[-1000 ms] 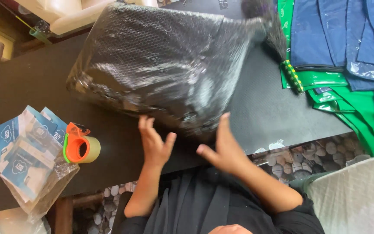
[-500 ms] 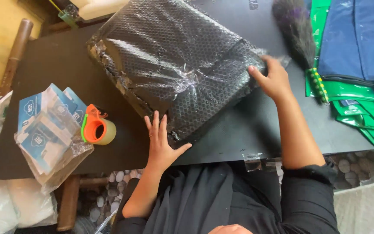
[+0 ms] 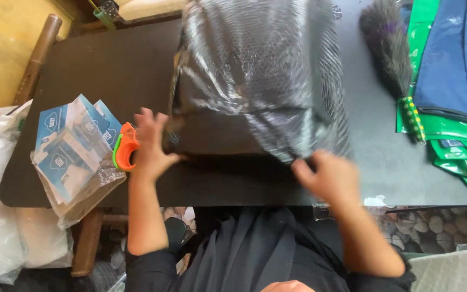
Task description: Wrapping a large item in bubble wrap, securing it with tape using a dispenser, and cleaning the final package with a duster.
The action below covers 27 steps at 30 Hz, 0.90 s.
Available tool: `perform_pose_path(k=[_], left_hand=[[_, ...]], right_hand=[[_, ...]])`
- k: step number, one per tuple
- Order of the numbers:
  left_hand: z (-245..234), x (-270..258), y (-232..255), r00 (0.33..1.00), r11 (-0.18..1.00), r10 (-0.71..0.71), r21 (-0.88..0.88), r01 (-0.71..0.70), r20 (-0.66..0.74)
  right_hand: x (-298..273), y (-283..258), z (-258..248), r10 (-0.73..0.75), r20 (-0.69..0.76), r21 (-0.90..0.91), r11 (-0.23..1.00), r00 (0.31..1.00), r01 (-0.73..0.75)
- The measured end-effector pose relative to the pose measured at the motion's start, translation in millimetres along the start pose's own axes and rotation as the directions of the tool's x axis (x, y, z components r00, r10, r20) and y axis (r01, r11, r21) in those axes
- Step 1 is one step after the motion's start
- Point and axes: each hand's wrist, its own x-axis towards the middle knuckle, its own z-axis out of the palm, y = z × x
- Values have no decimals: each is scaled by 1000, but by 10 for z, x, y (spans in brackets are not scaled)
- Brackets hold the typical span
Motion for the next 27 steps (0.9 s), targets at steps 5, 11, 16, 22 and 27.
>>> perform_pose_path(k=[5,11,16,22,27], left_hand=[[-180,187,-71,981,920,74,392,2,-178],[369,641,754,977,952,199,224,-211,73],[423,780,1086,875,954,-131,299,-17,466],[357,679,1301,882,942,-126,333,-37,455],[700,185,1781,919,900,384,183,-395,93]], right_hand=[[-148,-407,494,-572,4,458,731,821,507],[-116,-405,445,-579,-67,551,657,813,514],[-175,-138,290,-473,-4,610,697,881,378],[-199,432,303,-310,13,729,653,951,204],[-163,713,278,-148,-29,759,641,989,118]])
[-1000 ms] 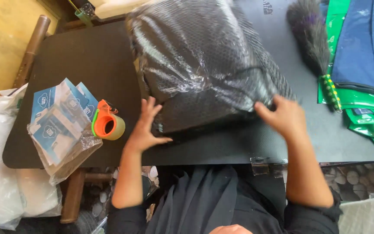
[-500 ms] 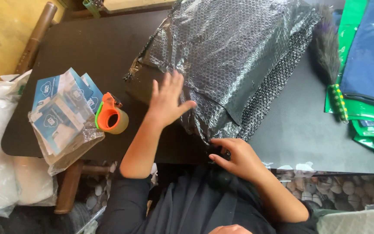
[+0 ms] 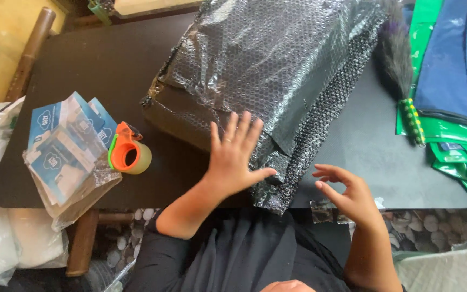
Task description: Wrapping a large item in bubble wrap, securing it with tape using a dispenser, and cleaning the final package with a duster.
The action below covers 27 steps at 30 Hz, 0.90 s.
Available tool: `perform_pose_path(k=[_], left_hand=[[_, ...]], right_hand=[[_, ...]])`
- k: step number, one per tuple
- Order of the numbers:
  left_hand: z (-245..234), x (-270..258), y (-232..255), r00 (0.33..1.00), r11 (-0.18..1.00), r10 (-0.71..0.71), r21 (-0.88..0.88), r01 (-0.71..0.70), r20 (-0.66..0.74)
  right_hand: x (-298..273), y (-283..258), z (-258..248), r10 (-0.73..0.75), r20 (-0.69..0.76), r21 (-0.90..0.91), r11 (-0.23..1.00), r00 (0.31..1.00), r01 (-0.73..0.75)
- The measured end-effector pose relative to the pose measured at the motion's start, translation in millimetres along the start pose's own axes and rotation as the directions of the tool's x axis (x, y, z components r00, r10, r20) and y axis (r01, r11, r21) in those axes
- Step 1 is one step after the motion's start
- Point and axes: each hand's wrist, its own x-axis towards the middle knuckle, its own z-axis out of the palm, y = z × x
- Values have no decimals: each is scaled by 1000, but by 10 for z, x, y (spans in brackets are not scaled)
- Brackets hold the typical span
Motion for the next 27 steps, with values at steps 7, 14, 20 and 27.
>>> perform_pose_path(k=[7,14,20,27], left_hand=[[647,-237,-36,977,972,159,197,-129,-143],[240,-508,-644,985,965,168,197,-173,43],[-578,-1001,-1299,966,996,-72,-25,81,248],[-818,-1457,-1162,951,759,-309,-601,249,4]], right_hand=[[23,-224,-55,11,-21,-87,996,1000,-13],[9,-117,-171,41,-27,-127,991,999,-45],[369,18,-426,-102,-43,-230,969,994,89],[2081,329,-963,-395,-313,-309,902,864,300]])
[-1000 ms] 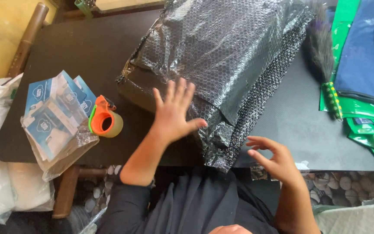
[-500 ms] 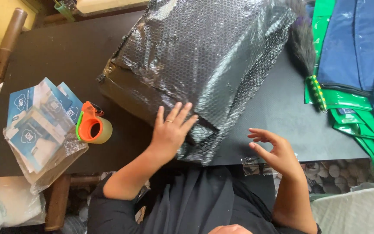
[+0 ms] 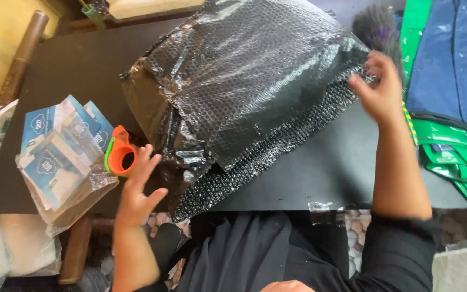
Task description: Wrapping a large item in bubble wrap, securing it with tape using a dispenser, and cleaning the final package with a duster.
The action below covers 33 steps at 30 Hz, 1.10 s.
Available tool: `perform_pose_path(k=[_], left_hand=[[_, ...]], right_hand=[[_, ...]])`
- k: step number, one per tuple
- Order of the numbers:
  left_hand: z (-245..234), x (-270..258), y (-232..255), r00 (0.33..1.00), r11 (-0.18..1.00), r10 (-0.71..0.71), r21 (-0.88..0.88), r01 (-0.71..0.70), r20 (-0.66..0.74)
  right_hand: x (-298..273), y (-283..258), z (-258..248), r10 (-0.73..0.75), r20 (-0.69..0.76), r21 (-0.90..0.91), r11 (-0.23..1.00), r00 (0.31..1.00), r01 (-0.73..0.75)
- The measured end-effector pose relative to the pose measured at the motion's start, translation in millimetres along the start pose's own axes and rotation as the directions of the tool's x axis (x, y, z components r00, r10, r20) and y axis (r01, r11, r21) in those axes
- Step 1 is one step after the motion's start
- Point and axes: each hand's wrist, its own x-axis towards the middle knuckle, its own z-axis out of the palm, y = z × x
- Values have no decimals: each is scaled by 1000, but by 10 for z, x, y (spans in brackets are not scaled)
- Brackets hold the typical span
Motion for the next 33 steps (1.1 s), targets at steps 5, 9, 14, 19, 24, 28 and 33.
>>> perform_pose_path(k=[5,9,14,19,24,28,33], left_hand=[[663,-59,-164,998,923,-57,379,66,-36],[772,29,-147,995,970,-89,223,95,-37],[598,191,-196,983,969,-172,191,156,69],[315,368,-619,993,991,-102,90,96,55],[64,534,-637,994,993,-12,120,-1,108],[192,516,-441,997,938,-6,346,-22,80],[558,469,-653,932,647,361,728,-226,-32]], right_hand=[[974,767,430,-207,-141,-237,957,968,170],[1232,695,674,208,170,-160,970,963,-181],[994,277,591,408,140,-257,895,902,-365],[413,-136,248,477,104,-466,799,873,-381],[-275,-606,-205,627,77,-737,559,775,-379],[-812,-731,-138,-49,-53,-922,386,997,-30],[-990,-1873,757,-687,255,-421,554,680,718]])
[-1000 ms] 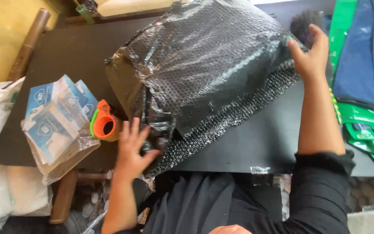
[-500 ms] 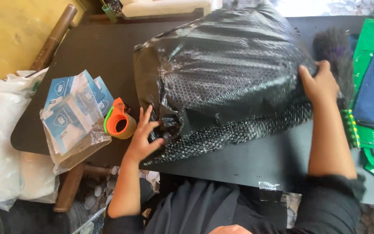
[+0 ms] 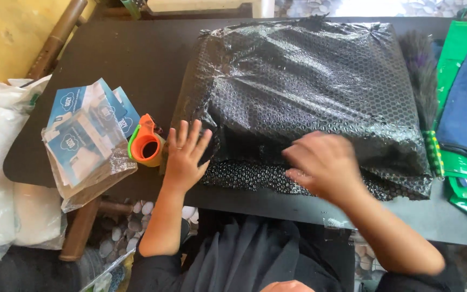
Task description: Wrapping a large item in bubble wrap, securing it with tape using a dispenser, and cleaning the final package with a duster.
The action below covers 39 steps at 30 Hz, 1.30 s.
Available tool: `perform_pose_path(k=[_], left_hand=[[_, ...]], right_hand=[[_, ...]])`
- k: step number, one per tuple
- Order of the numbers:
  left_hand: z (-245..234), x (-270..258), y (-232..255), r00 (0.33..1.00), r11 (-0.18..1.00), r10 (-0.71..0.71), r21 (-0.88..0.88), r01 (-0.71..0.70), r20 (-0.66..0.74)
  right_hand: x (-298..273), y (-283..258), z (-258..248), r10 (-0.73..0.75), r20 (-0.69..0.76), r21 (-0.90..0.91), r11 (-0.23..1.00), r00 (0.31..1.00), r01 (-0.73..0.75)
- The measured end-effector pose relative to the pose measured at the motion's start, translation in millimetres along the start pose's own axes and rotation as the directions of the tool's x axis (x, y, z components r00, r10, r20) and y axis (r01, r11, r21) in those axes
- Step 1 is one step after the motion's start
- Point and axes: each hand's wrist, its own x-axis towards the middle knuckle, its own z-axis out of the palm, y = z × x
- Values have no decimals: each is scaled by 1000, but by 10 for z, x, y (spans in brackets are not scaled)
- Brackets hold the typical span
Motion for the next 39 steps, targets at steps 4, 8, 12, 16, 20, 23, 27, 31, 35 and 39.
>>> perform_pose_path(k=[4,8,12,16,20,23,27,31,35,39], left_hand=[[129,-113,115,991,997,72,-13,-74,-109],[110,-240,134,996,984,14,-178,-30,-89],[-25,-268,118,997,896,-60,-444,32,-48],[-133,-266,107,998,851,-61,-522,57,9],[50,-280,156,997,910,-35,-410,61,72],[102,-164,300,991,960,-77,-261,105,113],[-108,98,601,917,954,-215,-131,271,336],[85,-52,609,811,978,-181,14,208,556],[14,-137,675,820,953,-39,-225,202,571],[-282,-71,793,946,870,28,-473,136,324]], right_hand=[[-114,-381,794,-343,15,80,937,939,341],[-177,-286,1340,-338,-113,30,939,935,343],[-90,-162,1096,-198,-37,289,936,979,200],[298,-39,131,167,139,703,677,976,-216],[574,12,-391,303,118,762,582,945,-282],[765,-75,-493,183,96,752,631,978,-192],[726,-266,-206,-128,392,542,832,911,-117],[290,-440,476,-220,440,346,936,871,62],[-47,-476,987,-227,527,192,970,819,145],[-142,-439,1148,-224,548,213,969,806,125]])
